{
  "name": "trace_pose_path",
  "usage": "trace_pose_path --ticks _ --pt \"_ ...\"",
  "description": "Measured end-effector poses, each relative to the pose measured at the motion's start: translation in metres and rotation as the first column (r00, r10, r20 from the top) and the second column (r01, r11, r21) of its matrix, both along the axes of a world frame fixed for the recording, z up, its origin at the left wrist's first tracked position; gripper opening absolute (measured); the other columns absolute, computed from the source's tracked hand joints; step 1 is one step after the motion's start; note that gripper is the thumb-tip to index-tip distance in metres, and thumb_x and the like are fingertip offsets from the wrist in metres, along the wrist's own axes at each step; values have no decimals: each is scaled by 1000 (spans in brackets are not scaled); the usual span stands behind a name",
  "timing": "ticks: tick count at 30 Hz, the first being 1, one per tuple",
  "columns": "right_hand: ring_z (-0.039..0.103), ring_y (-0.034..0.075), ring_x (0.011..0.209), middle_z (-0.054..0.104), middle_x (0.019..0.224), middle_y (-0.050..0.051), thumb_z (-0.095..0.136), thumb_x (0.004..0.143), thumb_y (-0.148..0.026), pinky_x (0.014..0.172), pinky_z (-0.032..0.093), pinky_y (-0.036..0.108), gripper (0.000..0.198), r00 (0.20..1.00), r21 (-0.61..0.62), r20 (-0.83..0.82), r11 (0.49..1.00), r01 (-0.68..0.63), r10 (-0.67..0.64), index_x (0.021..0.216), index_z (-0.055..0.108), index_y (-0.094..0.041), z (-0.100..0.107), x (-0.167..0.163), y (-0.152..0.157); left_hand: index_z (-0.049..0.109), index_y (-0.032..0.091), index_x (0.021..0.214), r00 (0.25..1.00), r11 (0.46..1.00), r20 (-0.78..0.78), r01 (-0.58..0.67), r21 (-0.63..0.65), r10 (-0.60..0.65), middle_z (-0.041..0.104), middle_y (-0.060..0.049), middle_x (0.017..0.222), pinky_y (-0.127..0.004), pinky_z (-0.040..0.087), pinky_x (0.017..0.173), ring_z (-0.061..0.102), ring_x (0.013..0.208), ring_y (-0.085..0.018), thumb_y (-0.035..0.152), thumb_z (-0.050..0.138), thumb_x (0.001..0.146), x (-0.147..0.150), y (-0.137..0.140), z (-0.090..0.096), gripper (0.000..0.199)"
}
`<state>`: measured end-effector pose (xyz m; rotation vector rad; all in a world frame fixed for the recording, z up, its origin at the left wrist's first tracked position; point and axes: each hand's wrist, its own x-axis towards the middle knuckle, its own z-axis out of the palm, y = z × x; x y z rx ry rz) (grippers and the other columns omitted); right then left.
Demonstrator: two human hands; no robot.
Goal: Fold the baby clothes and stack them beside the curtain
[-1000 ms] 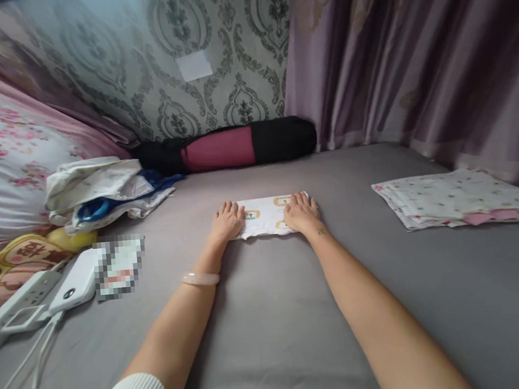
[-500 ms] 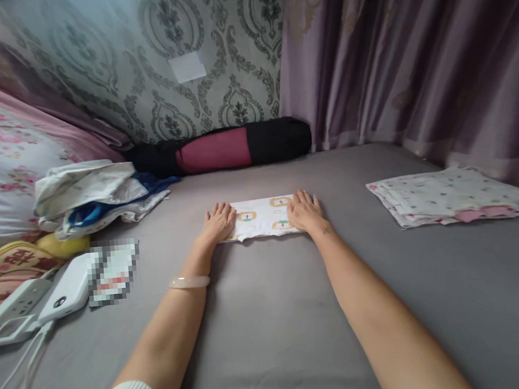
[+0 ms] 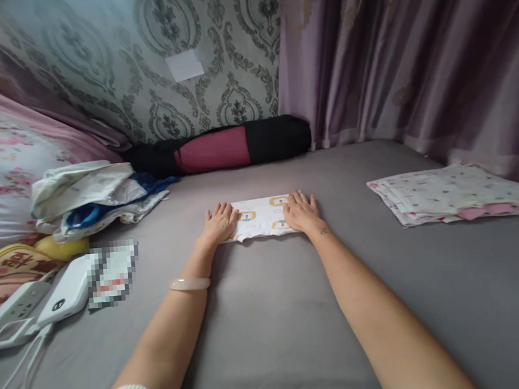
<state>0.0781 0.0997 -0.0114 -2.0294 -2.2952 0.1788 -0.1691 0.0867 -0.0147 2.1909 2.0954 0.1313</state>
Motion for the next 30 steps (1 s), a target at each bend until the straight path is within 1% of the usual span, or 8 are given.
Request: trace_pose_path --ticks 3,6,8,12,15,19,25,30 --pt "16 25 146 26 157 13 15 97 -35 117 13 51 62 1000 -1 4 1000 1 -1 149 31 -6 0 1 0 36 16 144 1000 1000 5 -2 3 2 27 -14 157 -59 12 115 18 146 -29 46 13 99 -1 0 0 58" --pt "17 25 146 27 156 13 15 97 -35 117 11 53 61 1000 6 12 1000 -9 9 148 32 -5 3 0 -1 41 16 140 1000 1000 -7 3 28 -3 31 -13 155 -59 13 115 20 146 -29 45 14 99 0 -2 2 56" --pt "19 25 145 29 156 13 16 97 -34 117 9 54 61 1000 36 13 999 -24 23 148 34 -5 6 -2 -1 43 17 138 1000 998 -22 4 63 -3 34 -13 154 -59 12 116 21 145 -29 43 14 99 3 -4 4 55" --pt "18 24 145 28 156 13 18 97 -33 118 7 51 59 997 112 -18 991 -78 81 148 34 -6 7 -14 -3 42 14 140 998 991 -60 17 132 -10 36 -14 153 -55 10 118 20 146 -27 43 14 99 12 -6 6 57" --pt "20 24 145 29 156 13 18 98 -34 118 9 49 58 992 72 -37 990 -118 121 148 34 -8 3 -23 -4 44 13 138 997 990 -71 50 135 -41 39 -15 150 -51 15 117 26 143 -27 42 17 99 19 -7 4 55" --pt "20 24 145 29 156 13 19 98 -34 117 12 48 58 991 21 -33 992 -127 128 148 33 -10 -4 -25 -3 44 15 137 996 992 -66 60 112 -53 41 -15 149 -49 20 116 33 140 -26 42 20 99 21 -8 -1 52" --pt "19 24 145 28 157 11 21 97 -33 118 12 47 57 992 6 -22 992 -122 122 149 32 -12 -5 -23 -2 44 14 136 997 991 -59 62 118 -55 42 -15 148 -49 20 115 33 139 -27 42 21 100 19 -7 -2 51" --pt "20 25 145 29 156 13 21 97 -33 117 13 48 57 992 0 -33 992 -124 124 148 33 -11 0 -25 -1 47 15 133 999 992 -42 35 118 -30 42 -16 148 -51 19 116 31 141 -27 42 21 100 23 -7 3 50"
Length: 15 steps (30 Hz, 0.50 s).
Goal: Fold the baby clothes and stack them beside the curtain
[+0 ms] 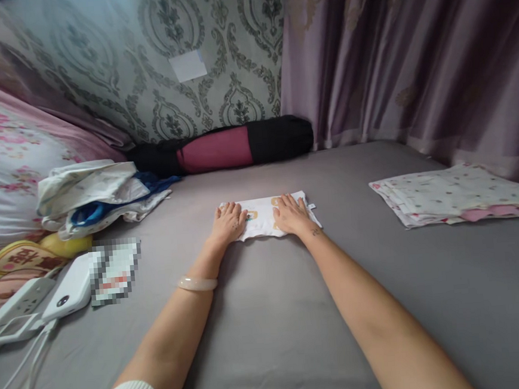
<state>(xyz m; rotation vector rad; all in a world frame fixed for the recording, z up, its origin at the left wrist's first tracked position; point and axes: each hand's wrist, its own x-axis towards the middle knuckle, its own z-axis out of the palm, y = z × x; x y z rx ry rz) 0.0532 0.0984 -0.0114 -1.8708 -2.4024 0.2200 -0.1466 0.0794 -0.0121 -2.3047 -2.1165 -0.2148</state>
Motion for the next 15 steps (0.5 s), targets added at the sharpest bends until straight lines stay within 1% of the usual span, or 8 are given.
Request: trace_pose_path --ticks 3,6,10,15 --pt "20 26 145 29 156 13 20 97 -33 117 12 50 57 999 7 -33 1000 -9 9 147 35 -10 4 -4 -1 46 16 135 1000 1000 10 -10 8 9 40 -15 150 -52 17 116 28 143 -26 43 20 100 8 -1 3 51" --pt "19 26 145 28 156 14 20 97 -32 117 11 49 57 999 17 -41 999 -27 27 146 36 -8 5 -11 -4 42 12 139 999 999 20 29 15 -30 36 -16 152 -54 15 117 25 144 -27 42 18 100 19 -3 3 55" --pt "22 25 144 31 155 14 23 97 -32 118 11 44 58 999 55 3 998 -43 43 147 34 -4 0 -17 -7 39 11 141 997 998 38 64 -26 -63 34 -15 154 -52 17 117 24 145 -27 41 20 99 30 -4 -3 56" --pt "22 26 144 31 155 13 24 96 -31 117 11 45 58 999 52 17 998 -37 36 147 33 -5 -4 -17 -7 38 11 143 997 998 51 56 -39 -54 33 -16 154 -52 17 117 24 145 -28 41 22 98 31 -3 -8 56"
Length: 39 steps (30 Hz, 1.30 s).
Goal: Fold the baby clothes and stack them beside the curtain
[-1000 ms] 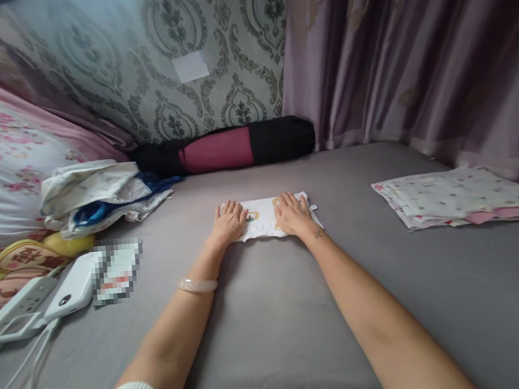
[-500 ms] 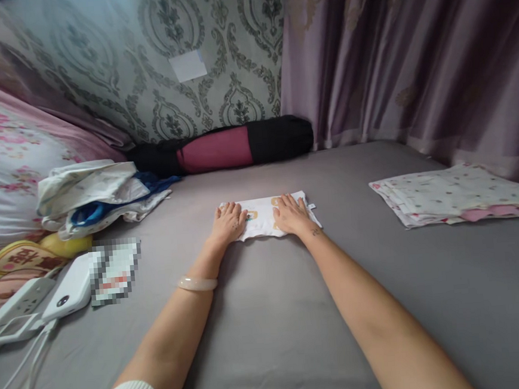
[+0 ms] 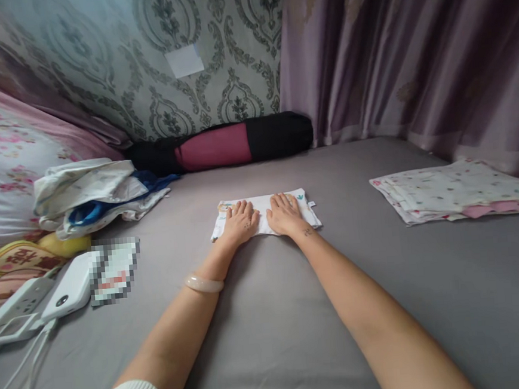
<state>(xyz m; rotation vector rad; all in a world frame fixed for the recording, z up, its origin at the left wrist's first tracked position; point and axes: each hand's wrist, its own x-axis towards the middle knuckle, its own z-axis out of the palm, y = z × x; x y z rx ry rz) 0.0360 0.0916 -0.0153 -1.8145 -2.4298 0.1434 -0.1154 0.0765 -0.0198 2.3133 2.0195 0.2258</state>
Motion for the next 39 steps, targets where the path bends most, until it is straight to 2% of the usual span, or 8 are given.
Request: trace_pose_path --ticks 4,8,12,17,24,30,36,39 --pt "24 26 143 32 155 14 24 96 -30 117 12 45 58 1000 15 11 1000 -2 2 147 34 -4 1 0 0 41 12 140 1000 1000 28 -6 26 5 36 -16 152 -52 18 116 27 143 -29 39 26 98 0 1 -2 52" --pt "23 26 144 31 155 14 25 96 -29 117 12 47 57 1000 -5 28 1000 11 -11 147 34 -4 6 -4 0 51 16 128 997 994 78 -10 107 2 49 -14 143 -47 24 113 38 136 -26 35 34 96 -2 0 0 42" --pt "19 27 145 28 156 15 23 97 -31 117 11 48 58 1000 -15 3 1000 -17 18 147 33 -4 13 -17 1 54 17 120 990 985 134 -55 166 33 60 -12 129 -39 31 108 49 126 -23 28 43 92 -11 1 3 33" --pt "19 26 145 27 157 15 21 98 -36 117 12 48 60 998 -33 -39 999 -43 41 148 32 -5 13 -37 -1 58 16 114 986 953 108 -154 261 129 61 -14 125 -42 28 109 44 130 -27 26 44 91 -28 1 5 29" --pt "20 27 145 28 156 13 19 98 -39 117 10 48 62 999 -19 -30 999 -37 36 149 32 -6 2 -42 0 65 18 101 961 956 161 -248 155 223 62 -13 114 -35 42 93 56 112 -26 32 42 93 -49 5 10 28" --pt "21 27 145 27 156 13 20 97 -38 117 11 49 62 1000 -45 -6 999 -30 30 149 32 -5 2 -42 4 68 21 106 897 929 308 -359 91 317 62 -12 118 -36 41 94 54 114 -27 30 51 89 -66 12 8 26" --pt "19 27 145 26 157 14 21 97 -36 117 12 50 61 999 -43 -21 998 -41 40 149 31 -6 10 -61 4 70 22 100 860 908 434 -376 186 267 66 -8 112 -34 40 95 56 110 -23 21 47 90 -76 19 5 25" --pt "17 27 145 24 158 14 19 97 -37 117 13 51 62 997 -59 -59 997 -53 49 150 29 -6 11 -74 1 70 22 100 842 884 455 -417 211 289 67 -8 109 -35 40 94 56 108 -23 22 47 89 -80 21 5 26"
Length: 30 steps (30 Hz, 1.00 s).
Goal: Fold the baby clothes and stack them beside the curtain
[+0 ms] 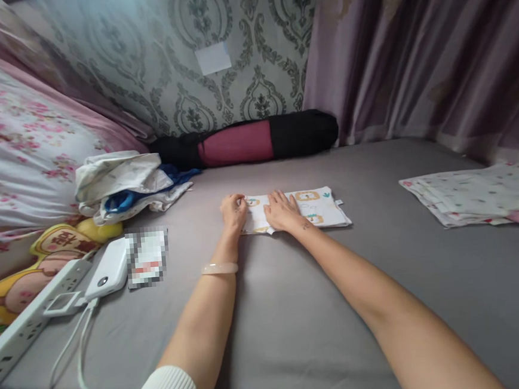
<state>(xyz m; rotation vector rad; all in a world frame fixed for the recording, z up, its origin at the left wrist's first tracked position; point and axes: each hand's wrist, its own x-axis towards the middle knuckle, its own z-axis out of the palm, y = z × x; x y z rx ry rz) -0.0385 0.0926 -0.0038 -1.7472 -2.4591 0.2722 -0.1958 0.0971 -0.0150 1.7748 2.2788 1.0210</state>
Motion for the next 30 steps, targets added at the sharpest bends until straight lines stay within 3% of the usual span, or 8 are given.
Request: trace_pose_path --ticks 9,21,30 --pt "18 25 145 26 157 12 16 97 -38 117 11 52 62 1000 27 19 1000 -14 14 149 32 -8 -10 -8 -2 72 21 104 984 987 88 -155 -37 158 68 -10 108 -34 43 94 59 106 -24 22 43 89 -17 1 3 32" --pt "20 26 144 28 156 14 19 97 -36 116 13 52 61 999 16 -6 998 -54 54 148 31 -6 1 -30 -1 73 20 104 982 987 109 -148 -63 154 69 -11 110 -33 43 95 60 109 -24 22 45 88 -16 1 1 32" --pt "23 26 143 31 155 15 21 96 -36 116 14 50 61 998 57 6 997 -56 56 147 33 -5 -10 -42 -3 73 21 104 969 980 153 -186 -71 195 70 -11 111 -34 44 93 60 108 -24 23 44 88 -20 2 0 33"
